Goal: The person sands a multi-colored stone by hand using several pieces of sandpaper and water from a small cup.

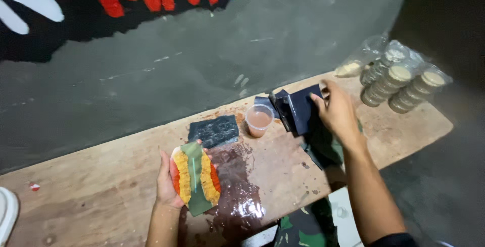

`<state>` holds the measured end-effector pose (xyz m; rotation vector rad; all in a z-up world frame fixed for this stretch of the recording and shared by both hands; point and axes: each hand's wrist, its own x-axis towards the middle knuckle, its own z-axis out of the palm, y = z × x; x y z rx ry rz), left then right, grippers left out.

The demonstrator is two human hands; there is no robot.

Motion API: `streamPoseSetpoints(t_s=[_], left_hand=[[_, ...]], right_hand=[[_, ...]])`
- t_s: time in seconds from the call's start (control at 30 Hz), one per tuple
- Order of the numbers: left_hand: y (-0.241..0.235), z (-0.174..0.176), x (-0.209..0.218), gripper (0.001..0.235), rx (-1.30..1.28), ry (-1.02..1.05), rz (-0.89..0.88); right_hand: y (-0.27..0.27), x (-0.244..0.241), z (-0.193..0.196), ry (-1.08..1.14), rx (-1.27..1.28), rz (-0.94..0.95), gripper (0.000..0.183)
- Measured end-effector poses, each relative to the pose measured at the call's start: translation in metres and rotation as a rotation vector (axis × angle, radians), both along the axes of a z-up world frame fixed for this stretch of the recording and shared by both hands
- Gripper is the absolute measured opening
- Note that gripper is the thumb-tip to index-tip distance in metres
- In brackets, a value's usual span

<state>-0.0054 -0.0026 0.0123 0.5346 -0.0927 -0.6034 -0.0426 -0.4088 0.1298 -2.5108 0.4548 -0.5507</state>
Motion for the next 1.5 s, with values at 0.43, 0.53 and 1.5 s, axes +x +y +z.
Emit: streamPoseSetpoints(t_s=[0.43, 0.53, 1.5], left_hand=[[0.014, 0.005, -0.003, 0.088, -0.138, -0.049, 0.095], [0.017, 0.003, -0.001, 0.088, -0.125, 0.026, 0.140], [0.005, 0.037, -0.014, 0.086, 0.132, 0.271, 0.220]], right_hand=[[0.183, 0.050, -0.089, -0.138, -0.700, 0.860, 0.045], [0.190, 0.074, -0.109, -0.007, -0.707, 0.933, 0.047], [0.197, 0.059, -0.041, 0.012, 1.636, 0.568, 0.072]])
